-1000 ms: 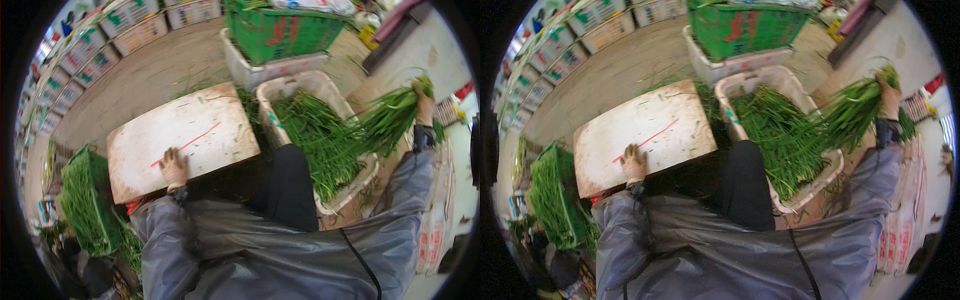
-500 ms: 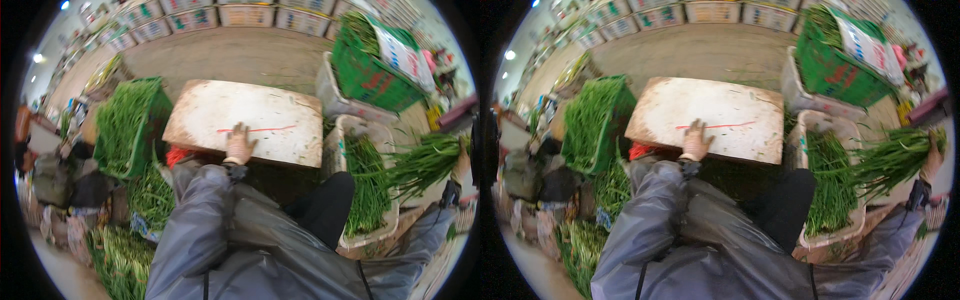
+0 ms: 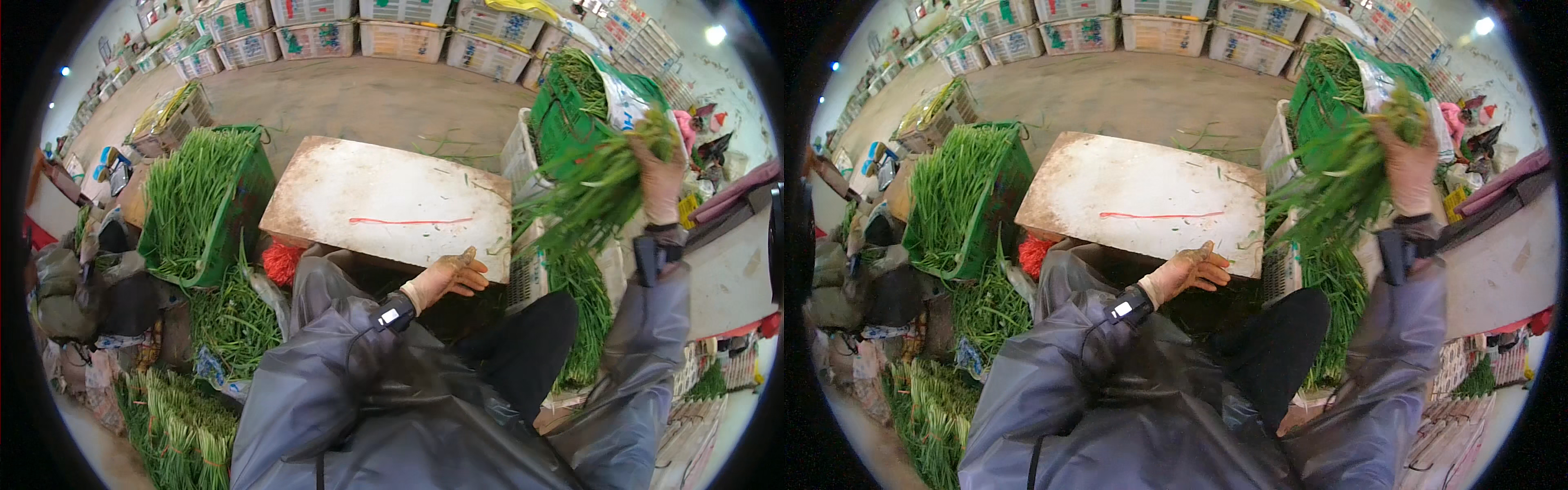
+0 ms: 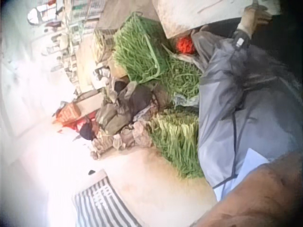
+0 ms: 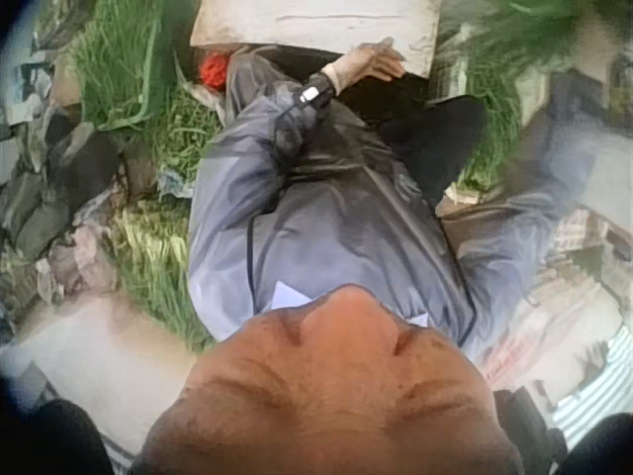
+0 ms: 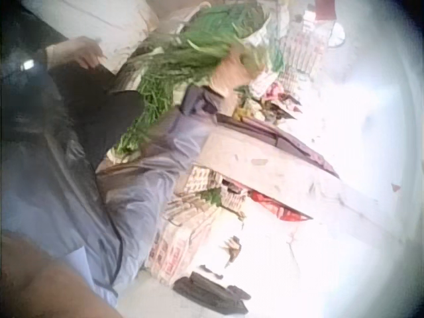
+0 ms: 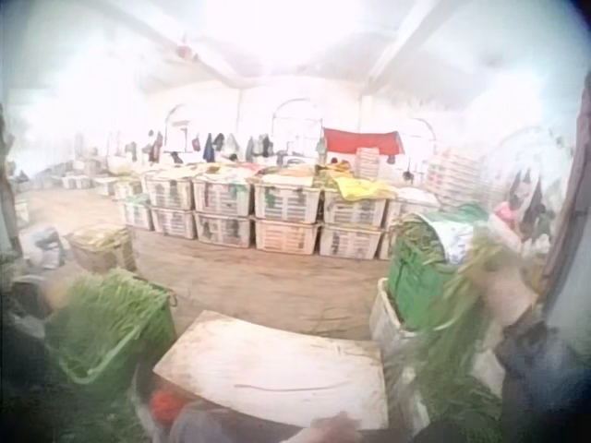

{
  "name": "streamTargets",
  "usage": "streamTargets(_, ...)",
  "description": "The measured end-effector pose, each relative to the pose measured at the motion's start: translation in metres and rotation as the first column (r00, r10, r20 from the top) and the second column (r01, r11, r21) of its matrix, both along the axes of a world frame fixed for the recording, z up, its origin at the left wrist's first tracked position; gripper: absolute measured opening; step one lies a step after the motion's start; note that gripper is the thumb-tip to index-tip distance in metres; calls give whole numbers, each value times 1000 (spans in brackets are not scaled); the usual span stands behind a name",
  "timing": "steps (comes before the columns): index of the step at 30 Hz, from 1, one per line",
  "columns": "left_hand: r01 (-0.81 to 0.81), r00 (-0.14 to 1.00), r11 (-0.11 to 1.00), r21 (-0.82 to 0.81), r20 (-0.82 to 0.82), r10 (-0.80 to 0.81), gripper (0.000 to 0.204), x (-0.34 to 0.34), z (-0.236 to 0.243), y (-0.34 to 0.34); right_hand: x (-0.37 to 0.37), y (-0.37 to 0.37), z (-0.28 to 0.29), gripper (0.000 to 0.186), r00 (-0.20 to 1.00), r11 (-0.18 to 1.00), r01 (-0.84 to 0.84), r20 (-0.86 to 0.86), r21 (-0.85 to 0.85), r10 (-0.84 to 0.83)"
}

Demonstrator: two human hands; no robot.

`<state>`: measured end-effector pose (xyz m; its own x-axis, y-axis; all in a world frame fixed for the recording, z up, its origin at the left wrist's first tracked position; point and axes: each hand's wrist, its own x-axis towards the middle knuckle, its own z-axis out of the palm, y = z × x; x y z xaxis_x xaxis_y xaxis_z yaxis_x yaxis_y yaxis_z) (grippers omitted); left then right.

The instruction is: The person gathers green onions from a white basket, aligns them into a neat bunch on a low board, and secures the bundle with a red rubber band. The person repeats this process, placing finished bundles on the floor beside the workspace.

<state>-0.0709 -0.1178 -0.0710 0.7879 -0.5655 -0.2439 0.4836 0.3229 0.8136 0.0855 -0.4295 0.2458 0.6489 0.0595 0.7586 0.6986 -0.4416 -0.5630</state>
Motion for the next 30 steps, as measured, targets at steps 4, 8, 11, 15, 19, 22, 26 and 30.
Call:
streamTargets(4, 84, 994, 896, -436, -30, -108, 111, 12, 36, -21, -33, 85, -27, 45, 970, 970, -241, 19, 39, 241)
streamTargets(8, 79, 992, 646, -759, -7, -129, 128, 34, 40, -34, -64, 121, -101, 49, 920, 923, -385, 74, 0, 384)
streamTargets(11, -91, 985, 304, -948, -130, -110, 127, 33, 5, -37, -89, 140, -195, 58, 966, 944, -192, 115, -268, 230)
streamTargets(15, -471, 867, 313, -825, -498, -7, 108, 10, -61, -41, -145, 154, -318, 56, 961, 908, -277, -114, -315, 253)
streamTargets(19, -402, 869, 542, -738, -494, -28, 91, -21, -101, -45, -187, 139, -365, 60, 937, 914, -246, -320, -324, 138)
streamTargets(22, -399, 873, 522, -754, -487, -36, 73, -19, -103, -47, -188, 125, -354, 64, 897, 850, -330, -416, -410, 148)
streamTargets(26, -473, 801, 621, -625, -599, 7, 60, -18, -93, -43, -193, 105, -331, 76, 797, 832, -454, -564, -319, 218)
streamTargets(30, -440, 877, 717, -541, -429, 215, 66, -14, -91, -39, -197, 87, -344, 46, 784, 973, -153, -578, 176, 228)
